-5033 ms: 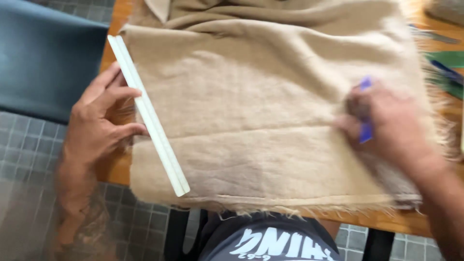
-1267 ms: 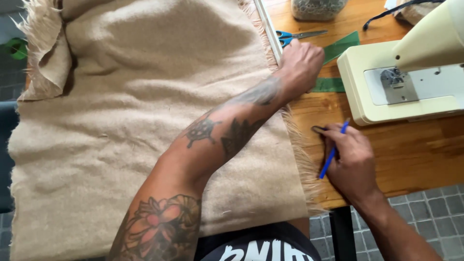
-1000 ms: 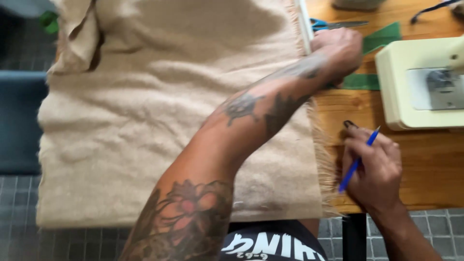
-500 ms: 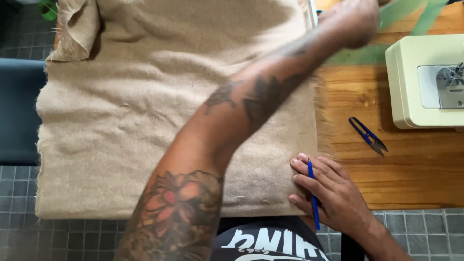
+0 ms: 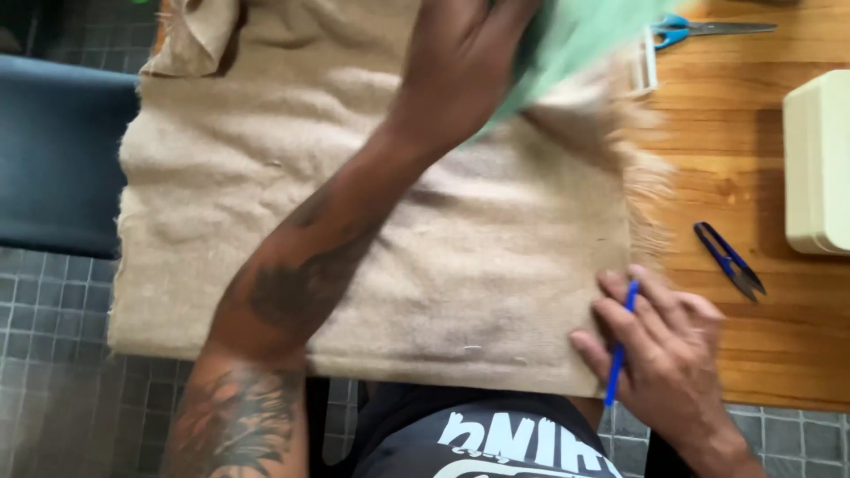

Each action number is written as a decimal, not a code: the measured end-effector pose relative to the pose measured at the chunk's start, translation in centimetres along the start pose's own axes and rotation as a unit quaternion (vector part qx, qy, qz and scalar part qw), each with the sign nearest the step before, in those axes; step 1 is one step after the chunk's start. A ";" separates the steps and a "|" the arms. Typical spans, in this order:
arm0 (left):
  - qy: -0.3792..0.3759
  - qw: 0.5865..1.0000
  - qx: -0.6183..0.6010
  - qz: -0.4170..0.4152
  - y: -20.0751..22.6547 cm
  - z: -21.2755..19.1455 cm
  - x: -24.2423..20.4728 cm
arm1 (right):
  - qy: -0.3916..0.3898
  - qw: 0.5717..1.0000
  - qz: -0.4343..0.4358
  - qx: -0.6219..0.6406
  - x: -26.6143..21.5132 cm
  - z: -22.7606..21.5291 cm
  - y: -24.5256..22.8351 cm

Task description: Measuring, marking, and cutting a piece of faux fur fabric using a ruler, pen, and scissors.

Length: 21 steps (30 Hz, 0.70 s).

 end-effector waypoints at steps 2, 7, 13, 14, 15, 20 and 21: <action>0.030 0.999 -0.027 0.014 2.4 -3.2 -5.3 | -0.018 0.997 0.070 -0.027 -0.5 0.2 0.7; -0.270 0.961 -0.006 -0.065 3.4 -3.6 -14.9 | 0.129 0.960 0.163 0.190 -0.5 -0.8 1.4; -0.168 0.959 0.226 -0.037 3.4 0.0 -23.3 | -0.003 0.975 -0.045 0.219 2.6 0.1 2.7; -0.036 0.960 0.276 0.037 4.6 -0.2 -23.4 | -0.039 0.983 -0.070 0.165 3.4 0.0 2.4; -0.037 0.962 0.268 0.043 6.0 -0.1 -24.2 | -0.040 0.985 -0.062 0.158 3.4 0.1 2.3; 0.024 0.959 0.269 -0.084 8.2 1.6 -29.5 | -0.020 0.989 -0.064 0.131 2.7 0.4 2.8; 0.020 0.962 0.260 -0.079 7.9 2.1 -30.3 | -0.022 0.990 -0.055 0.125 2.8 0.2 2.8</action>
Point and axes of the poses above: each hand's wrist, its own x-axis towards the middle knuckle, its own z-axis out of the palm, y = z × x, the point moved 1 cm from there along x, towards the middle knuckle, and after that the axes turned 2 degrees about -y, right-handed, at the moved point
